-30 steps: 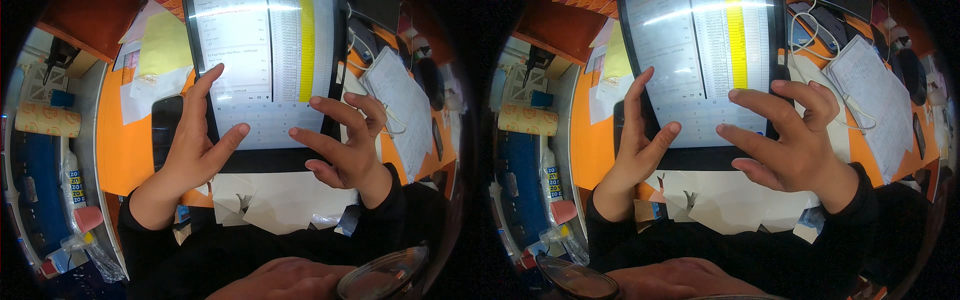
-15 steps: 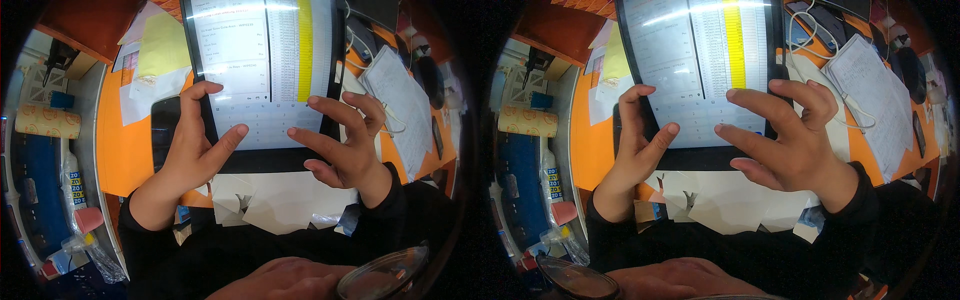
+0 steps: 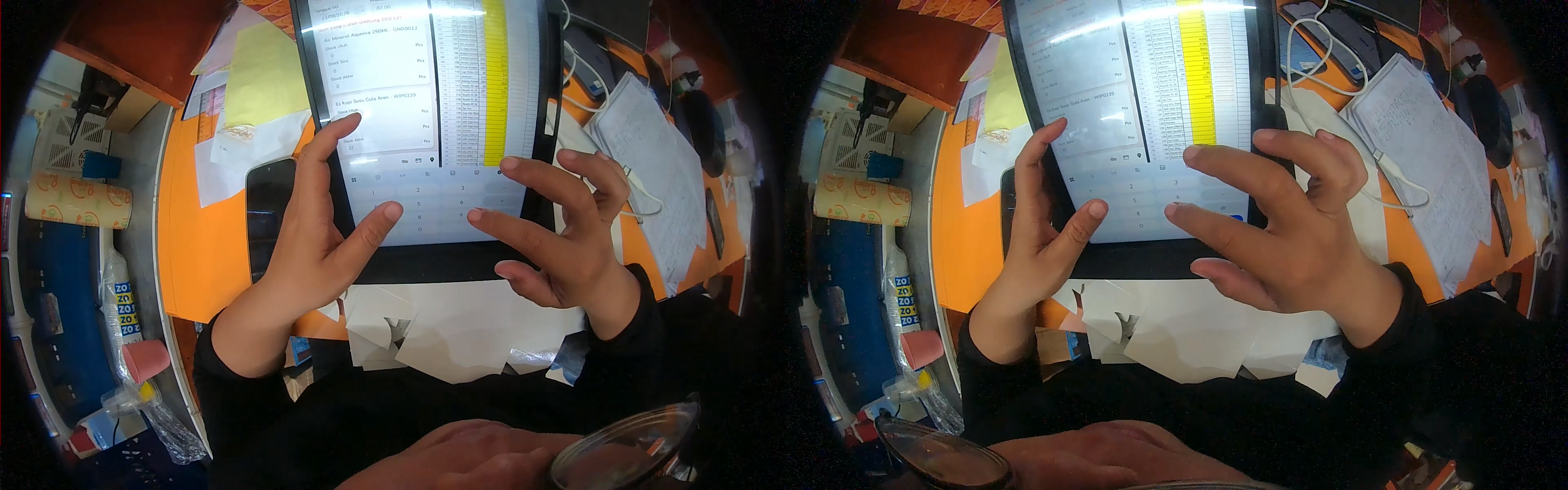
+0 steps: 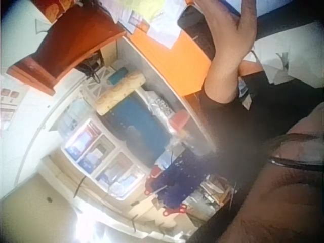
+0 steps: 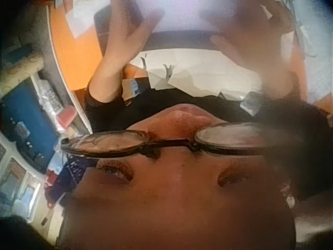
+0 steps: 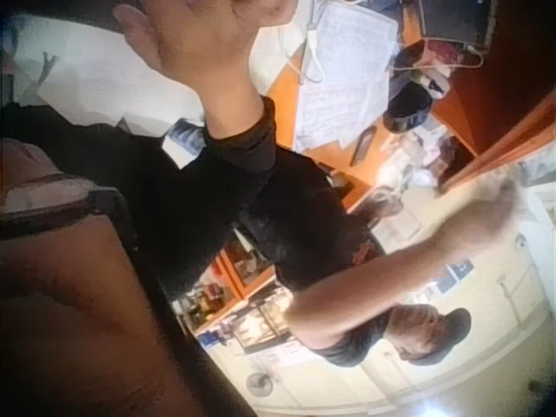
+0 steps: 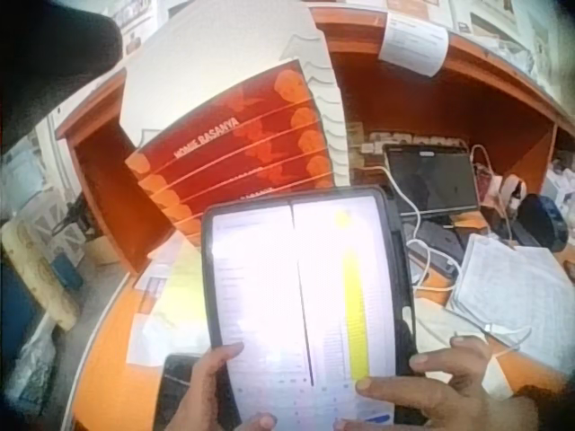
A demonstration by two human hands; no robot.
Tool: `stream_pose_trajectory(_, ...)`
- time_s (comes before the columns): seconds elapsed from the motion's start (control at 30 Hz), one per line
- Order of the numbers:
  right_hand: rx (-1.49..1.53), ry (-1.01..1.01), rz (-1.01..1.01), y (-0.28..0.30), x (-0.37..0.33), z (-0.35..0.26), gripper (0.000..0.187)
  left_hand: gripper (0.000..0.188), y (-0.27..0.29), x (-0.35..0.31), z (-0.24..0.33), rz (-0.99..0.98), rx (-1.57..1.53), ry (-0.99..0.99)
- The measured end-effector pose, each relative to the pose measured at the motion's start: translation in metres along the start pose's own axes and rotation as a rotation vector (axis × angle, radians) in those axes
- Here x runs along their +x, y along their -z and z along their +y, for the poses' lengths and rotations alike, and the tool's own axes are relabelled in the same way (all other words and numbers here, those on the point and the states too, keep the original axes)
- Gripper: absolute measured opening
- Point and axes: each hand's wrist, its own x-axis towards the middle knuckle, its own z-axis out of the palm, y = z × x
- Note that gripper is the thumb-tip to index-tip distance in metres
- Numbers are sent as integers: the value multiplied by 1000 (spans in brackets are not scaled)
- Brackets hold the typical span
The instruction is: The person holds a tablet and enters numerical data into an application form using the onscreen keypad.
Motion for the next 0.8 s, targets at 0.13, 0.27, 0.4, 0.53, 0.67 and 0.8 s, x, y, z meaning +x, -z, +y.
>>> stream_pose_trajectory(0.13,2,9,13,1,0,0,33,67,-1,-1,0,-6,-46,12)
stream_pose_trajectory(0.27,7,-7,24,1,0,-1,32,67,-2,0,-1,-12,-79,-1)
stream_pose_trajectory(0.4,34,-11,52,-3,-1,0,33,67,-3,1,0,-25,-122,-11)
stream_pose_trajectory(0.53,48,-35,39,-2,-2,-1,33,67,-2,1,2,-36,-113,-9)
stream_pose_trajectory(0.67,47,-32,39,-5,-3,-1,33,68,-3,1,1,-24,-75,-1)
stream_pose_trajectory(0.8,53,-38,48,-4,-4,-2,34,68,-4,2,1,-29,-131,11)
